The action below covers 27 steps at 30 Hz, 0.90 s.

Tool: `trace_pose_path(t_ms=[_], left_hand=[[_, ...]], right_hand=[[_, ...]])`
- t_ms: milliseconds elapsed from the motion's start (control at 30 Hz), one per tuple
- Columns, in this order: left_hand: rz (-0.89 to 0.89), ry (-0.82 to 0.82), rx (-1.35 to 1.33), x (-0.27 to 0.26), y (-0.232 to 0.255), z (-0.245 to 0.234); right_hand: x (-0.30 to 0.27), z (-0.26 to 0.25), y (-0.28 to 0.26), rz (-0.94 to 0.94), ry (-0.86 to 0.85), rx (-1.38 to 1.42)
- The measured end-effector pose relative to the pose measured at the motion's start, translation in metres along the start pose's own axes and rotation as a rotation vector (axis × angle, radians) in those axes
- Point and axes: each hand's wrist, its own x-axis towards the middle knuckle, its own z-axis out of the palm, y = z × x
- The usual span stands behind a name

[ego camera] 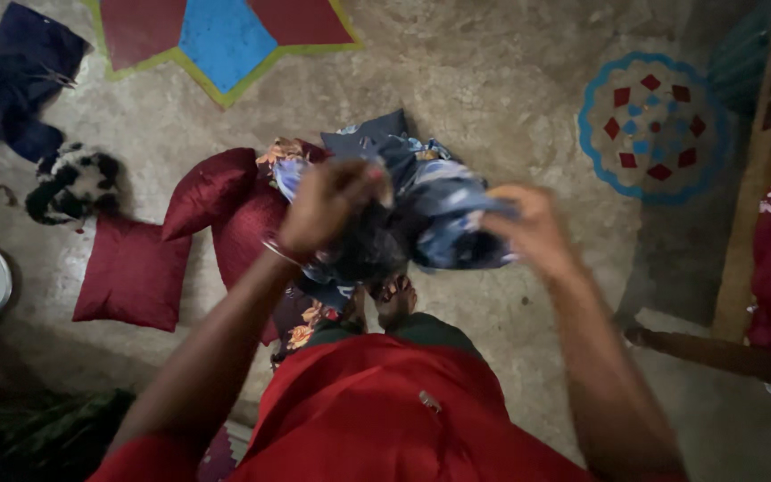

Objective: The person folds a large blue floral cloth on the floor by smoothing the fabric and aligning the edges by hand.

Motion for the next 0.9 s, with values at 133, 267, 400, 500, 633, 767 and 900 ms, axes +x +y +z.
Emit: trace_pose_path(t_ms=[133, 267, 400, 500, 633, 767, 900], left_hand=[[0.159, -0.268, 0.104, -0.019, 0.002, 0.029], [-0.051, -0.390, -0.262, -0.027, 0.001, 0.023], [-0.174, -0.343, 0.102, -0.044, 0.013, 0.013], [0.049, -0.162, 0.169, -0.044, 0.020, -0.008], [-0.049, 0.032, -0.183, -0.046, 0.024, -0.040], [0.018, 0.260, -0.290, -0.048, 0.007, -0.078], [0.114, 0.394, -0.258, -0.052, -0.001, -0.106]], right_hand=[[-0.020, 0.057, -0.016, -0.249, -0.201, 0.065], [-0.025, 0.079, -0.017, -0.197, -0.052, 0.272], [-0.031, 0.089, -0.020, -0.152, -0.173, 0.370], [-0.033, 0.099, -0.017, -0.330, -0.091, 0.085], [-0.025, 0.110, 0.013, -0.334, 0.102, -0.374], [-0.002, 0.117, 0.075, -0.165, 0.181, -0.506], [0.005, 0.108, 0.150, -0.033, 0.265, -0.519]])
